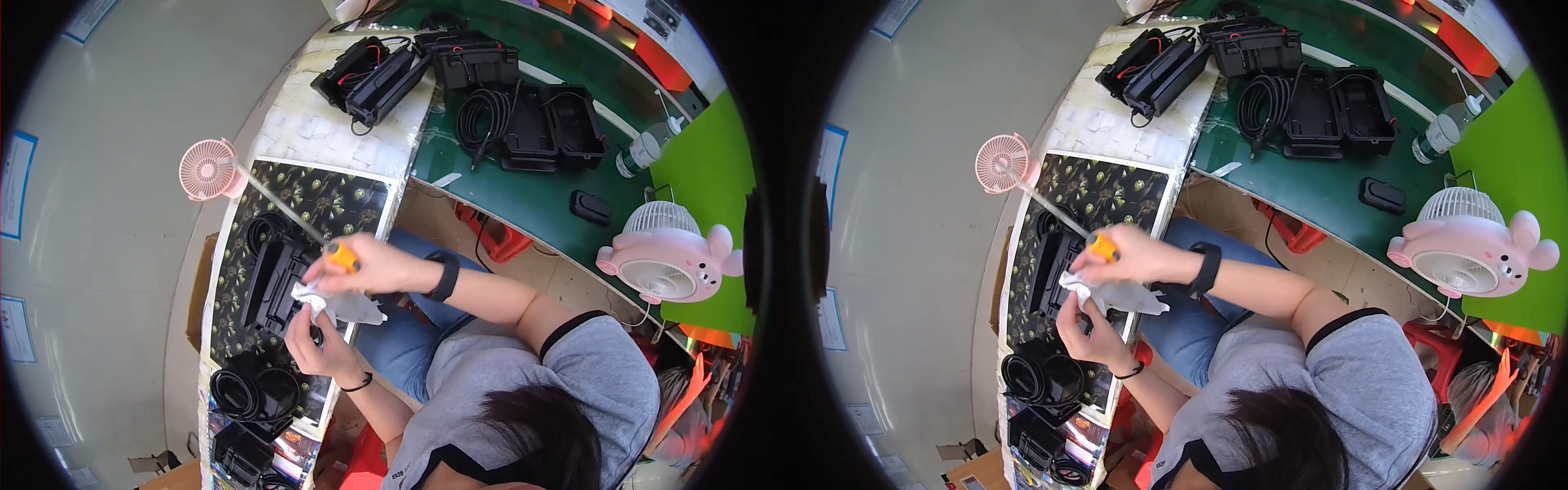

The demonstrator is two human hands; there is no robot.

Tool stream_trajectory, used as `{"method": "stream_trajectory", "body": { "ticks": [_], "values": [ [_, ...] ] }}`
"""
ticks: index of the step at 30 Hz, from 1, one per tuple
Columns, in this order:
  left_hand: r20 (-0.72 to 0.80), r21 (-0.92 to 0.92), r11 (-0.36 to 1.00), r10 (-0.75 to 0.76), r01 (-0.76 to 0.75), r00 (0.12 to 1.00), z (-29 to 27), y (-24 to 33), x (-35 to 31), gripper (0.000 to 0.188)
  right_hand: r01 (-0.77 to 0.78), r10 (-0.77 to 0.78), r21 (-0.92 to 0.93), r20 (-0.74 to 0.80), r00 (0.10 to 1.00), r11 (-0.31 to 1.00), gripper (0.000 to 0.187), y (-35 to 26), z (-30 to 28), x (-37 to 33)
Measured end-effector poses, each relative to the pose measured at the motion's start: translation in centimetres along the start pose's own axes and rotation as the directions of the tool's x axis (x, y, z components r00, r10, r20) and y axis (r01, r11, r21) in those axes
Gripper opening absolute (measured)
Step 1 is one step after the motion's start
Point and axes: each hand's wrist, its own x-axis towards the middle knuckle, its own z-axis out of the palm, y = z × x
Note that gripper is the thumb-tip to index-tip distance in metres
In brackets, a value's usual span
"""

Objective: Assembling a plastic equipment box and cleaning it with a cloth.

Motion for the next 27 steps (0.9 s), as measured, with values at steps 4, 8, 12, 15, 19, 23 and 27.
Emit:
{"method": "stream_trajectory", "body": {
  "ticks": [4,8,12,15,19,23,27],
  "values": [
    [-0.070,0.010,0.995,-0.099,0.100,0.993,-0.7,-1.2,-0.7,0.021,-0.089,-0.029,-0.331,-0.337,0.941,0.939,0.028,0.6,-5.3,-1.8],
    [-0.109,-0.035,0.965,-0.262,0.259,0.959,-1.6,-3.2,-1.9,0.024,-0.139,0.220,0.200,-0.474,0.852,0.970,0.052,2.2,-9.3,-5.1],
    [-0.050,-0.103,0.936,-0.344,0.337,0.938,-1.7,-4.0,-2.5,0.022,-0.222,0.328,0.244,-0.644,0.691,0.944,0.082,5.7,-14.1,-5.6],
    [0.017,-0.286,0.889,-0.369,0.358,0.929,-1.3,-4.0,-2.4,0.023,-0.346,-0.110,-0.424,-0.751,0.651,0.837,0.078,7.8,-18.3,-3.0],
    [-0.001,-0.529,0.764,-0.436,0.370,0.900,-1.4,-4.6,-1.9,0.022,-0.261,-0.389,-0.878,-0.421,0.819,0.402,0.059,5.4,-21.3,-4.5],
    [0.147,-0.901,0.282,-0.514,0.329,0.845,-1.4,-5.3,-0.5,0.028,-0.207,-0.767,-0.922,-0.386,0.513,0.326,0.042,-0.8,-25.8,-6.8],
    [0.288,-0.956,-0.122,-0.557,0.267,0.779,-1.6,-4.5,0.0,0.025,-0.516,-0.981,-0.844,-0.052,-0.189,0.145,0.034,-4.9,-32.7,-11.4]
  ]
}}
